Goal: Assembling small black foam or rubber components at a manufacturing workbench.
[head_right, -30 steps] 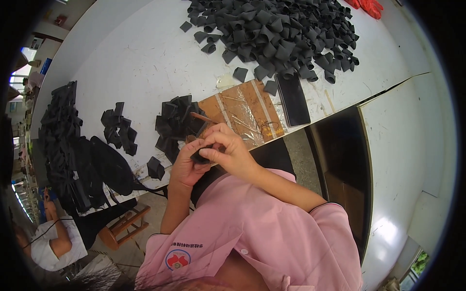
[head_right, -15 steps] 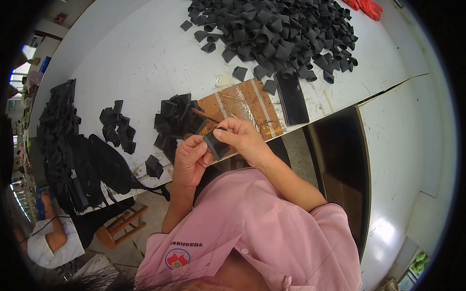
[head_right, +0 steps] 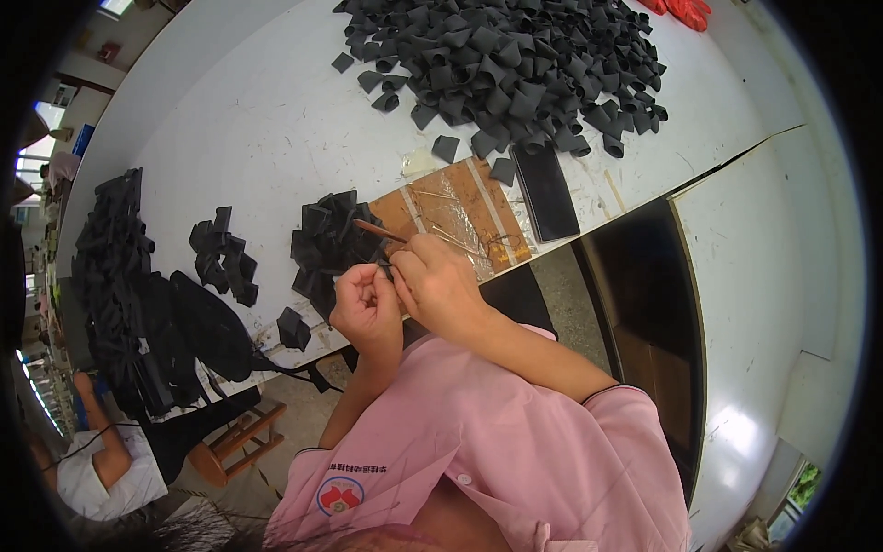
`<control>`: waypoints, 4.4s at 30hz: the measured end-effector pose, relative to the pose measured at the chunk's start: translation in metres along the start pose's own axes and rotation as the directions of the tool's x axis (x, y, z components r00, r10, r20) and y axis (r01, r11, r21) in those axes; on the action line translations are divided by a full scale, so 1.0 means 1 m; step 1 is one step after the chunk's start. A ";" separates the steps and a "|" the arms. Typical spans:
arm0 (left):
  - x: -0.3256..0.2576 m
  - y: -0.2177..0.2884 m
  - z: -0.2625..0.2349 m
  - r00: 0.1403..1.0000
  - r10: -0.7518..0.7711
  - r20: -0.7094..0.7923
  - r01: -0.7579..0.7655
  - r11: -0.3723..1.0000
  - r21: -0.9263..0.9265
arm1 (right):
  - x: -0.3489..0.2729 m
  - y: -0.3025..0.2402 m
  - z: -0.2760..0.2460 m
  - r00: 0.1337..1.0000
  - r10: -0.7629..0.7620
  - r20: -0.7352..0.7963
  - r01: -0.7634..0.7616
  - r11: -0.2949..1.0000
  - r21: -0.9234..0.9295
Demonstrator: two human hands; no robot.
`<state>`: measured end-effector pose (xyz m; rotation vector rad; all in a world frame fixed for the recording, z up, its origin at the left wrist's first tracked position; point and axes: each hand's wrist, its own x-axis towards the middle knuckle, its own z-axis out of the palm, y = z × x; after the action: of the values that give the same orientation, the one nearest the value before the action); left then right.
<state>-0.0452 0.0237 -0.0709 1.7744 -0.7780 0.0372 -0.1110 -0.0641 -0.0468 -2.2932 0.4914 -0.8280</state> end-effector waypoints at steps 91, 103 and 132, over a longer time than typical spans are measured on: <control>0.049 -0.058 0.010 0.924 -0.323 0.203 0.260 0.923 0.285 | 0.062 0.032 -0.051 0.741 0.636 0.216 -0.482 0.279 0.831; 0.037 -0.072 -0.004 0.954 -0.111 0.278 -0.034 0.882 0.471 | -0.009 0.019 -0.008 0.766 0.467 0.442 -0.642 0.596 0.483; 0.027 0.021 -0.018 0.985 -0.166 0.056 0.174 0.960 -0.219 | 0.023 -0.004 -0.025 0.565 0.198 0.801 -0.583 -0.591 0.557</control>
<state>-0.0292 0.0231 -0.0361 1.6247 -0.6271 -0.1912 -0.1104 -0.0846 -0.0198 -0.1749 0.3842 -0.0556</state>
